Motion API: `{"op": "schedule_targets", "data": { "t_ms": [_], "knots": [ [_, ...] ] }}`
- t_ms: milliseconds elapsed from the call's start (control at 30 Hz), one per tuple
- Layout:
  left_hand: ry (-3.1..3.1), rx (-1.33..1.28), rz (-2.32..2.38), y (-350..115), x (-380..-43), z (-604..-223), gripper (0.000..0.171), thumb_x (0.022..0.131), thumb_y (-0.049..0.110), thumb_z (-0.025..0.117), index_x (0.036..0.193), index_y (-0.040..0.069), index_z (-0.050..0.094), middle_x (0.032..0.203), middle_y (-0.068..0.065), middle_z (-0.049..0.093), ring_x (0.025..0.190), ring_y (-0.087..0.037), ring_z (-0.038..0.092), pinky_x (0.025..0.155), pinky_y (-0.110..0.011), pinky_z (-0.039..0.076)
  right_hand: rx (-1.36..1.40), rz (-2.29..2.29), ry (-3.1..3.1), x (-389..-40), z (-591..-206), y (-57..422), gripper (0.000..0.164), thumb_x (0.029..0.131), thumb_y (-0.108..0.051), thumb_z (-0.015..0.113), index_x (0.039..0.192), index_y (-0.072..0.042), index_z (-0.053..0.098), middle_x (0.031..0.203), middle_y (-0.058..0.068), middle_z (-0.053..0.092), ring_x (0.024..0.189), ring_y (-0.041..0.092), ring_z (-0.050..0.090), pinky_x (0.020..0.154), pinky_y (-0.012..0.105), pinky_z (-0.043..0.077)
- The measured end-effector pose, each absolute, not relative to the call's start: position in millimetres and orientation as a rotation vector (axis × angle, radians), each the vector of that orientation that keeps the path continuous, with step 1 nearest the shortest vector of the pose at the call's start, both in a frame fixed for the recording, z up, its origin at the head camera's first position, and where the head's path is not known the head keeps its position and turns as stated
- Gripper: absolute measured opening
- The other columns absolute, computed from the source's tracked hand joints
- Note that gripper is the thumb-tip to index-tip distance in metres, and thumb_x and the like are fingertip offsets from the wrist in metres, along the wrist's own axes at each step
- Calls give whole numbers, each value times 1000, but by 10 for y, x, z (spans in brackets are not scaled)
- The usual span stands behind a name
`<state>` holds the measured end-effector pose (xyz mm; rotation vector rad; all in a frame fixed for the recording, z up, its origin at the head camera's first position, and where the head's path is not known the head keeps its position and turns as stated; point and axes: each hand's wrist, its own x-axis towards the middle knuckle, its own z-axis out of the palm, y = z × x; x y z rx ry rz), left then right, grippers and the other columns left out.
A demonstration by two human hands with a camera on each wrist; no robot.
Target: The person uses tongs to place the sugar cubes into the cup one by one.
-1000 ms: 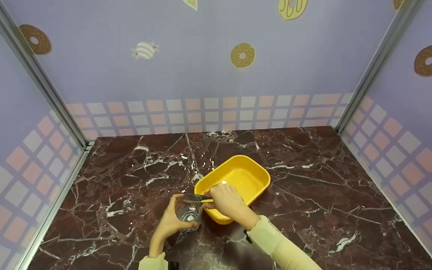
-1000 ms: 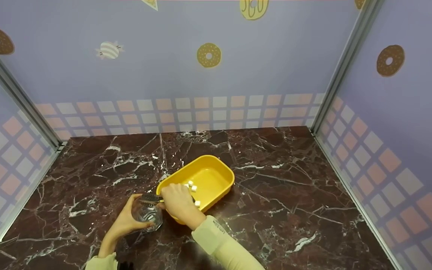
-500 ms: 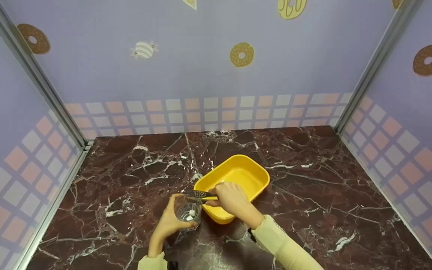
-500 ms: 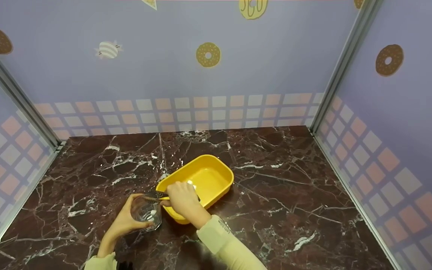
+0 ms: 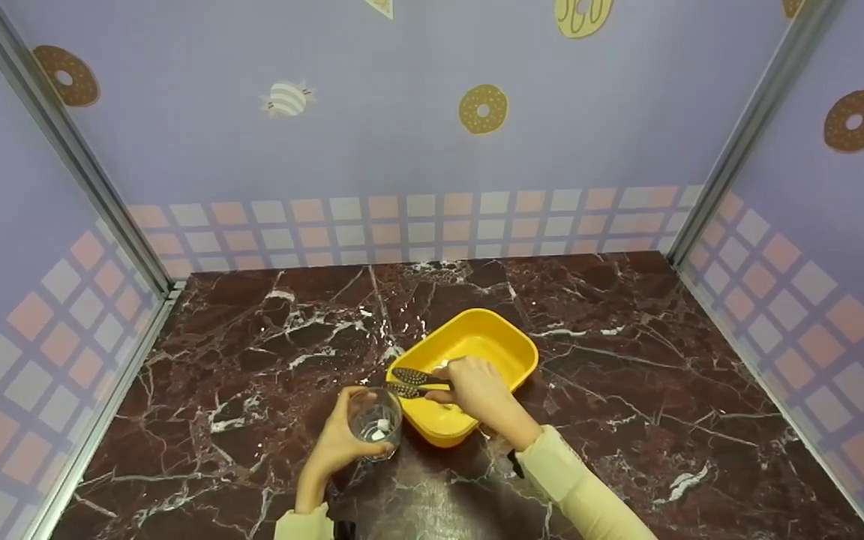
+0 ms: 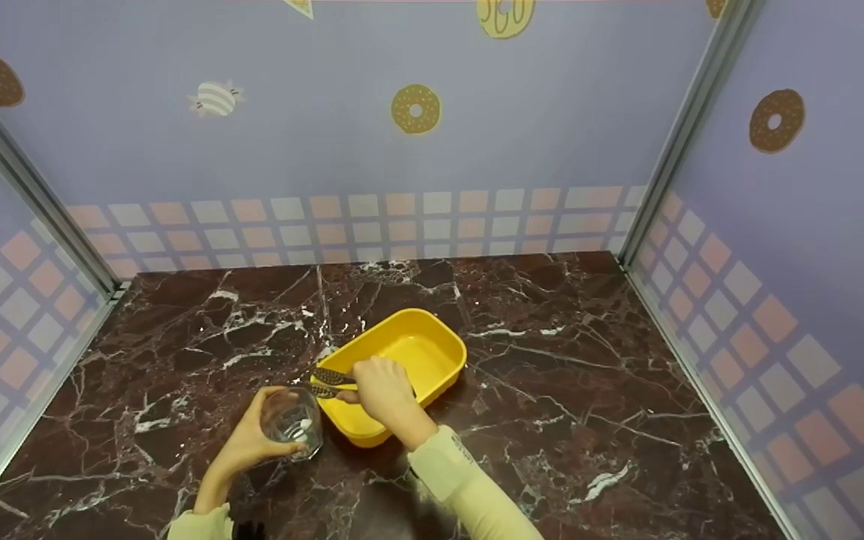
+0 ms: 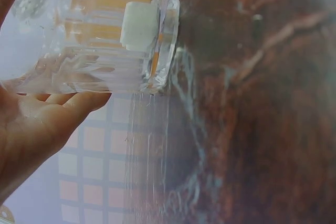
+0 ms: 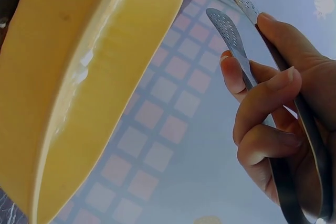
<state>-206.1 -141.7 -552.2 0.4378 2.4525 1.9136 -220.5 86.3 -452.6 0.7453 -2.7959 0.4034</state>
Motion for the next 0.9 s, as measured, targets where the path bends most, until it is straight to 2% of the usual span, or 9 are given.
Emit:
{"op": "schedule_targets", "data": {
  "t_ms": [233,367,467,700,900],
  "knots": [
    [2469,435,1893,-1414,-2064,-5525,85,48,6,84,119,0,37,121,-21,52,118,-35,45,105,-48,32,711,430,-2797,-2258,-4552,1013,23,73,-40,68,81,-20,72,66,-2,66,55,16,56,40,25,34],
    [2474,425,1900,-1410,-2060,-5524,85,47,4,84,118,1,38,120,-20,52,117,-35,46,106,-48,32,685,414,-2790,-2311,-4584,1105,18,72,-39,68,71,-21,68,60,-4,60,54,17,54,40,27,32],
    [2477,418,1903,-1409,-2054,-5519,84,47,3,83,118,1,39,120,-20,53,116,-35,46,105,-48,32,651,396,-2798,-2358,-4629,1175,22,72,-39,68,63,-21,61,56,-4,53,53,16,51,40,29,33],
    [2490,424,1910,-1407,-2040,-5505,84,46,3,84,117,3,40,119,-20,53,115,-36,47,105,-50,32,578,412,-2822,-2437,-4719,1310,23,71,-38,70,63,-17,63,60,0,60,56,21,54,46,37,41],
    [2489,447,1918,-1413,-2038,-5505,83,46,7,85,116,3,40,119,-21,53,115,-37,47,104,-50,32,537,379,-2828,-2497,-4788,1373,28,70,-38,70,59,-16,59,59,2,59,55,23,54,45,39,42]
  ]
}}
